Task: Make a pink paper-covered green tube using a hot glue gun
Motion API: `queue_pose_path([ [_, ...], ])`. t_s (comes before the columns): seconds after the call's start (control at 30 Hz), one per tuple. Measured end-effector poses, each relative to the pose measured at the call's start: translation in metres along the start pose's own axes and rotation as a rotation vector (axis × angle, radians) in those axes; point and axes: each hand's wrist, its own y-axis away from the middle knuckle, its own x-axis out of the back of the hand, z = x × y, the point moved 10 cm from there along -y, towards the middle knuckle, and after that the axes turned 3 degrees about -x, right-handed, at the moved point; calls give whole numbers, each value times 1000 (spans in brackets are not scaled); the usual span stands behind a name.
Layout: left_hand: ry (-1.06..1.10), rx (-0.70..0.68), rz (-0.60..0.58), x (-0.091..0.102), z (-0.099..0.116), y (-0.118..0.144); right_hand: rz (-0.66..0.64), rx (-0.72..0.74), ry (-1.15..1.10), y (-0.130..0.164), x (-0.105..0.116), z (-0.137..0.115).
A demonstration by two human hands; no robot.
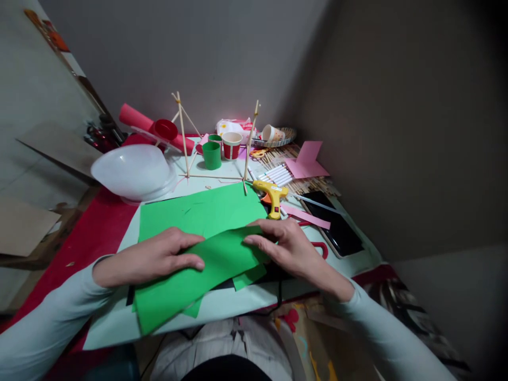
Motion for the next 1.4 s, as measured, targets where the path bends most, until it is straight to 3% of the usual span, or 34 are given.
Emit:
queue_pose_path([
  [0.07, 35, 29, -95, -10, -8, 2, 83, -22, 4, 18, 19, 3],
  [0.13, 107, 82, -156, -12, -21, 6, 222, -73, 9, 38, 54, 10],
  [0.17, 159, 117, -201, -14, -27, 10, 313, -122, 13, 49, 76, 17],
  [0.23, 228, 166, -284, -18, -35, 18, 656, -295, -17, 82, 131, 40],
  [0.27, 256, 162, -338, -22, -33, 23, 751, -349, -38, 95, 148, 49],
  [0.3, 275, 131, -395, -26, -27, 27, 766, -360, -31, 101, 156, 54],
  [0.4, 371, -64, -590, -39, 12, 38, 644, -402, -95, 100, 151, 68],
  [0.47, 405, -178, -605, -37, 36, 37, 616, -429, -205, 97, 141, 77],
  [0.53, 302, -223, -454, -24, 42, 22, 666, -428, -301, 93, 135, 82],
  [0.63, -107, -199, -4, 3, 28, -8, 736, -390, -370, 83, 134, 83],
  [0.67, -259, -184, 130, 7, 24, -13, 761, -376, -381, 81, 136, 83],
  [0.7, -372, -163, 164, 0, 19, -17, 788, -364, -392, 79, 139, 82],
  [0.8, -467, -129, -66, -53, 8, -17, 881, -336, -410, 83, 153, 77],
  [0.87, -414, -160, -146, -75, 18, -5, 927, -327, -402, 89, 163, 71],
  [0.97, -6, -369, -325, -94, 66, 22, 976, -311, -370, 96, 172, 62],
  [1.03, 330, -538, -368, -84, 101, 34, 990, -292, -334, 95, 174, 54],
  [1.13, 202, -315, -220, -74, 81, 15, 989, -255, -239, 89, 170, 39],
  [1.27, -378, -154, 11, -65, 33, 4, 1048, -152, -95, 88, 170, 14],
  [1.4, -565, -131, 7, -68, -3, 8, 1070, -83, 19, 90, 173, 3],
])
